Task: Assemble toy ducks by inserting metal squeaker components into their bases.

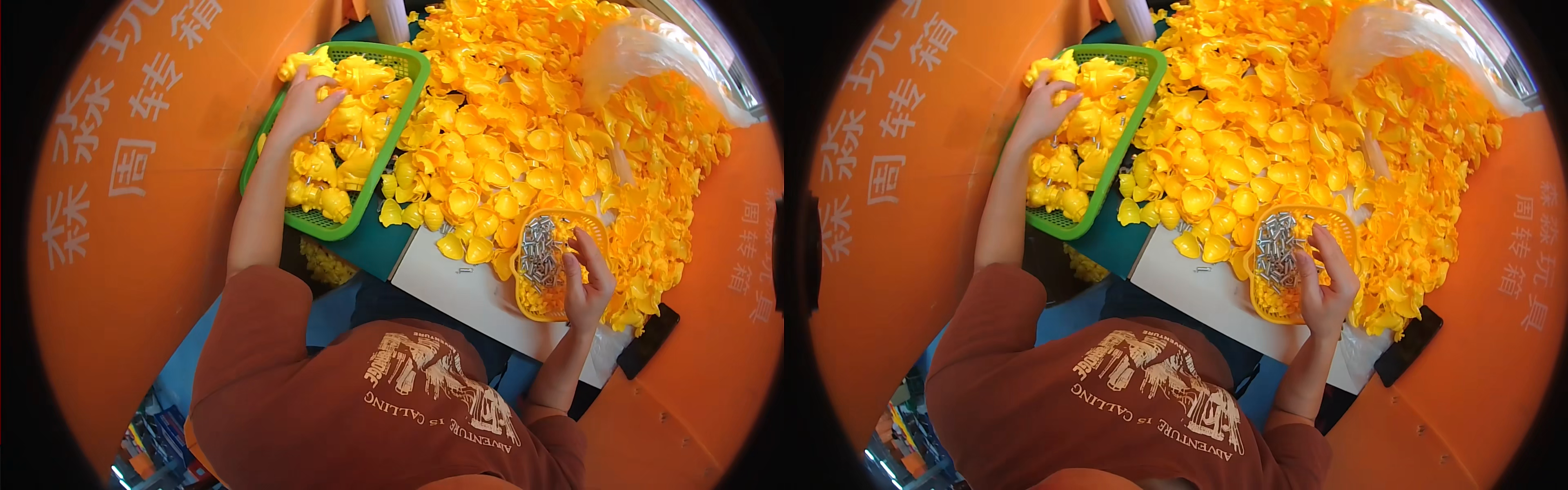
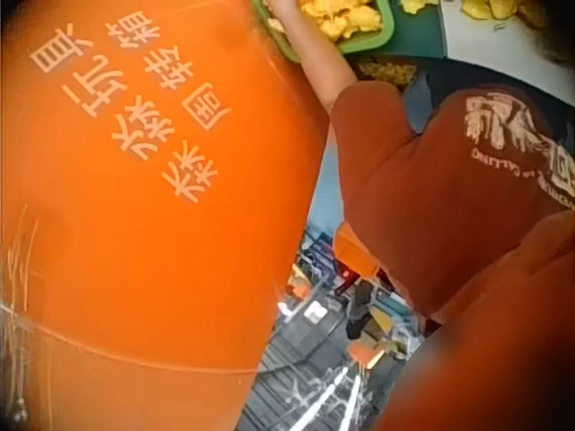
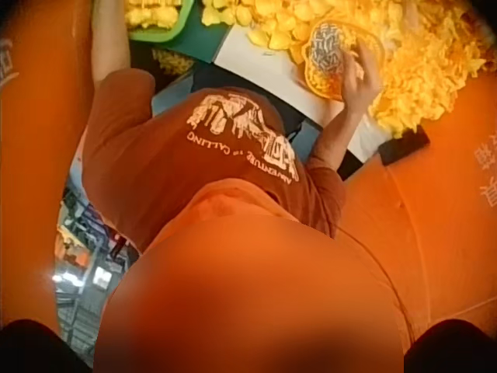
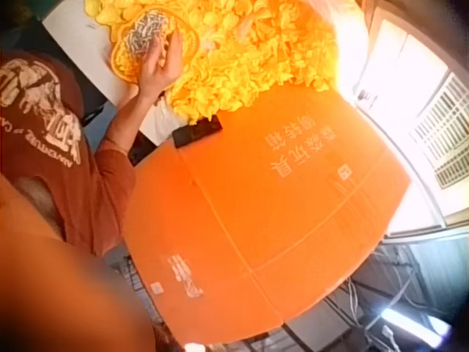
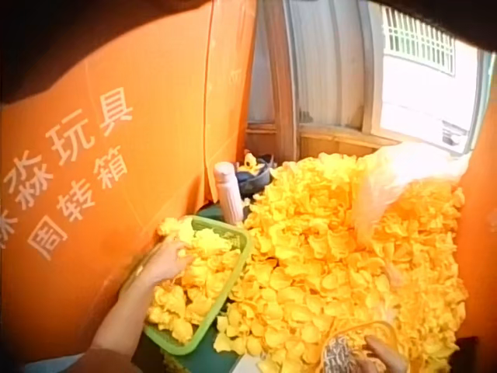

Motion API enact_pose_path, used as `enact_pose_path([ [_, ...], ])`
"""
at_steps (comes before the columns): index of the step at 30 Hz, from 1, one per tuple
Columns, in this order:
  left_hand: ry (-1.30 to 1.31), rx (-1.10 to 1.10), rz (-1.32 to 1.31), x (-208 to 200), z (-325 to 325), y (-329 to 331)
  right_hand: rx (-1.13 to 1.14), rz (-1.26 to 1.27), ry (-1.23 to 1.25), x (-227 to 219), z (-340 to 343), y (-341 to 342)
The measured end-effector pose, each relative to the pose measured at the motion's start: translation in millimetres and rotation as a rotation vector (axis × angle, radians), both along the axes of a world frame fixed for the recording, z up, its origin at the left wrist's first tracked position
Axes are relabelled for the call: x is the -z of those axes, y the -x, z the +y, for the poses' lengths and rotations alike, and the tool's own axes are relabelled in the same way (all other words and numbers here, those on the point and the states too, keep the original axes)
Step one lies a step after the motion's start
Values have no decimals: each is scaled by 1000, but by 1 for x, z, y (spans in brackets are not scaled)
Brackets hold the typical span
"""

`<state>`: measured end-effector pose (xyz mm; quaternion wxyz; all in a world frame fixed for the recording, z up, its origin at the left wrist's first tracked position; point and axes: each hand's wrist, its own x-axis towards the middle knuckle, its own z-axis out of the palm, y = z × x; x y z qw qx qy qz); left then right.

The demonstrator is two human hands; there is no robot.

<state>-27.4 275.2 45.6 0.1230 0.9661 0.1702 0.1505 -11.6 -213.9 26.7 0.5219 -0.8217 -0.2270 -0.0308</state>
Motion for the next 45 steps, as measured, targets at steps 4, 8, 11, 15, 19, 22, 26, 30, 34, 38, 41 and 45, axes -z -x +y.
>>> enact_pose_path([
  [4,73,196,72,-13,-23,16,37,36,4,3,-9,0],
  [8,107,316,86,-33,-41,40,52,26,17,6,-14,-1],
  [11,149,328,227,-39,-28,53,60,20,16,7,-14,0],
  [15,-236,-65,96,-42,-22,50,79,19,-22,4,-7,3],
  [19,-368,44,-73,-22,-22,5,108,-2,21,3,-13,6],
  [22,-191,420,-49,-12,-47,-33,103,-41,61,12,-24,3],
  [26,-166,449,53,18,9,-49,75,-114,-27,10,-18,-4],
  [30,-415,275,-87,-19,7,-32,129,-113,-67,9,-34,-3],
  [34,-482,-111,166,-32,-9,-14,147,-83,-72,6,-44,1],
  [38,-651,-75,-52,-42,-68,-1,138,-114,-14,11,-35,-4],
  [41,-142,335,-332,-34,-132,-6,165,-136,9,10,-33,-3],
  [45,381,596,-418,-15,-246,-5,317,-129,-47,2,-39,-25],
])
